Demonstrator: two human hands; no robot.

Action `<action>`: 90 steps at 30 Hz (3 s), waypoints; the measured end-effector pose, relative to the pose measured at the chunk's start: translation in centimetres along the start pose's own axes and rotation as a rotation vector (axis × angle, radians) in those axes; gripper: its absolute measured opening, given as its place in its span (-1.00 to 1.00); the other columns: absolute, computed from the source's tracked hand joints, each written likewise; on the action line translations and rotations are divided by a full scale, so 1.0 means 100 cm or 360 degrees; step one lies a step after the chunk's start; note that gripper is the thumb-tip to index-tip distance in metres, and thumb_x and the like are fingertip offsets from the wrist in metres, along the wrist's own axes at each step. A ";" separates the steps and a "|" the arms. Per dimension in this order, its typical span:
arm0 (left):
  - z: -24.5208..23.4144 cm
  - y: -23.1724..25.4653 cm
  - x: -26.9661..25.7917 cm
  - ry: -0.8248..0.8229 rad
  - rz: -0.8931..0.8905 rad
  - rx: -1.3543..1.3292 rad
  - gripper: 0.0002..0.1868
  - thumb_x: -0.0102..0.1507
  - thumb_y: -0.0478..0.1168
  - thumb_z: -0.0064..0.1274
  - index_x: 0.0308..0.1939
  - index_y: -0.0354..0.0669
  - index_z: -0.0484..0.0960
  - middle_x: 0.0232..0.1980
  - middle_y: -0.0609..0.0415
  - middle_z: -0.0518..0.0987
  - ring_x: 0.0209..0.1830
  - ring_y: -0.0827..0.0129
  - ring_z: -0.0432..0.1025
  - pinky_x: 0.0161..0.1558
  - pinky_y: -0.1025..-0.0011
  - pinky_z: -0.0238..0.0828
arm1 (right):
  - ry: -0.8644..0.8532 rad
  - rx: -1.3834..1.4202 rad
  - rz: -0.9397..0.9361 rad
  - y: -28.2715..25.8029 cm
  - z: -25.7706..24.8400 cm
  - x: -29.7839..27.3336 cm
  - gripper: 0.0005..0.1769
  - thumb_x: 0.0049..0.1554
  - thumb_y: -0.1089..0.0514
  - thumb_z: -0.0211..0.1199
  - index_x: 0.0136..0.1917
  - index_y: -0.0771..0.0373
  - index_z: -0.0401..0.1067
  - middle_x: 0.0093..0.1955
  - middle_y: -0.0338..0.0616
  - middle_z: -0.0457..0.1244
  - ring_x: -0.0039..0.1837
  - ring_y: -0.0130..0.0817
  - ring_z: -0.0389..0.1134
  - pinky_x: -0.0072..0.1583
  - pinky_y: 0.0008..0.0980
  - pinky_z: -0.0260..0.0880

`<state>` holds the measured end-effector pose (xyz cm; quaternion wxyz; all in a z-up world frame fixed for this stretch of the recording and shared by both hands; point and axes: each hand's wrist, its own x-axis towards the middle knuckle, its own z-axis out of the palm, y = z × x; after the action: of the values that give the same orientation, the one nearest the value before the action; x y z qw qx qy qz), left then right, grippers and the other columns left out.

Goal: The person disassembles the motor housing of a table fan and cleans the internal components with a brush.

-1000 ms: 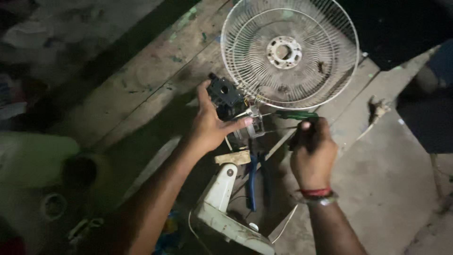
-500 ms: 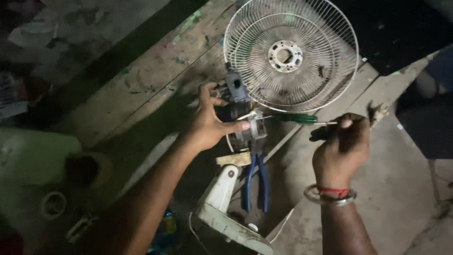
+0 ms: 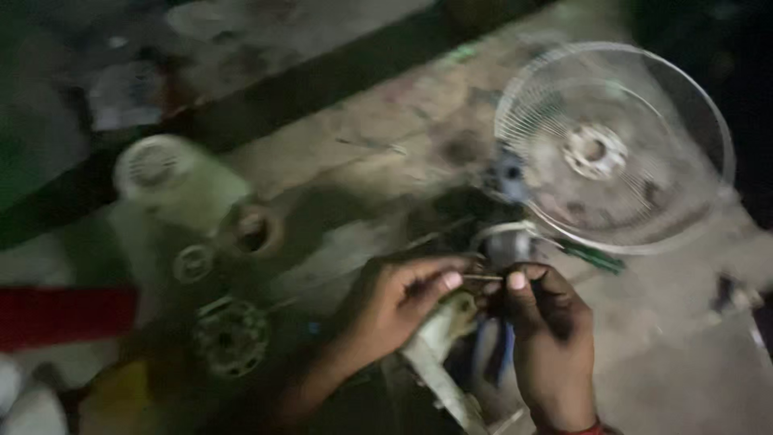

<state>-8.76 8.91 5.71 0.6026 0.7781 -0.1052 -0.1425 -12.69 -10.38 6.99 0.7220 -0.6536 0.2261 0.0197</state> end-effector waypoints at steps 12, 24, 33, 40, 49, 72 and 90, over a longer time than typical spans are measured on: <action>-0.145 -0.050 -0.084 0.0921 -0.0674 0.0570 -0.70 0.42 -0.06 -0.11 0.09 0.02 0.69 0.01 -0.07 0.69 -0.13 0.22 0.62 -0.04 0.27 0.53 | -0.0973 -0.0510 -0.0315 0.023 0.195 -0.016 -0.51 0.13 0.33 0.14 0.35 0.29 0.34 0.07 -0.09 0.44 0.04 -0.44 0.44 0.00 -0.45 0.48; -0.176 -0.098 -0.034 0.1472 -0.0106 0.0846 -0.71 0.25 -0.09 0.21 -0.08 -0.22 0.74 -0.23 -0.10 0.71 -0.29 0.21 0.62 -0.17 0.30 0.54 | -0.1037 -0.0793 -0.0258 0.085 0.189 -0.041 -0.69 0.15 0.30 0.22 0.18 0.31 0.53 -0.02 -0.11 0.47 -0.03 -0.39 0.46 -0.01 -0.42 0.45; -0.166 -0.207 -0.014 0.0952 -0.0595 0.1600 -0.26 0.28 0.45 0.00 -0.22 -0.25 0.67 -0.31 -0.16 0.59 -0.26 -0.01 0.51 -0.16 -0.03 0.43 | -0.0591 -0.0596 -0.0069 0.066 0.121 -0.054 -0.86 0.12 0.32 0.33 -0.02 0.32 0.58 -0.13 -0.13 0.46 -0.05 -0.44 0.45 0.00 -0.45 0.45; -0.143 -0.099 -0.008 0.0628 -0.0853 0.1829 -0.30 0.31 0.17 0.07 0.46 -0.03 0.43 0.38 -0.28 0.40 0.44 -0.14 0.23 0.42 -0.15 0.07 | 0.0256 -0.0303 -0.0286 0.022 0.000 -0.010 -0.87 0.24 0.25 0.23 -0.02 0.36 0.54 -0.11 -0.15 0.39 -0.07 -0.46 0.36 0.01 -0.44 0.36; 0.031 -0.047 0.080 -0.0130 0.0103 0.0583 0.27 0.00 0.26 0.37 0.56 -0.18 -0.01 0.42 -0.35 0.33 0.32 -0.17 0.35 0.24 0.03 0.30 | 0.0253 0.0122 0.0048 0.020 -0.039 0.073 -0.48 0.12 0.09 0.30 0.32 0.30 0.37 0.17 -0.11 0.38 0.11 -0.33 0.44 0.13 -0.28 0.50; 0.016 -0.026 0.084 -0.0223 0.0297 0.0367 0.04 -0.14 0.01 0.55 0.28 -0.32 0.36 0.07 -0.14 0.64 0.05 0.13 0.59 0.06 0.22 0.49 | -0.0458 -0.0421 -0.0282 -0.033 -0.024 0.060 -0.29 -0.11 0.18 0.56 0.27 0.35 0.40 0.12 -0.13 0.39 0.08 -0.46 0.43 0.08 -0.44 0.54; 0.001 -0.039 0.085 -0.0304 0.0446 0.0302 0.19 -0.08 0.06 0.59 0.44 -0.37 0.23 0.34 -0.21 0.48 0.31 0.09 0.44 0.26 0.19 0.38 | -0.0340 -0.0745 -0.0560 -0.042 -0.017 0.057 -0.42 -0.14 0.20 0.54 0.17 0.30 0.50 0.03 -0.24 0.41 0.04 -0.52 0.40 0.10 -0.46 0.44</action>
<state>-0.86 6.92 1.06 0.5277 0.7922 -0.2821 -0.1198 -6.69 -14.11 8.88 0.5640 -0.8253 0.0216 0.0145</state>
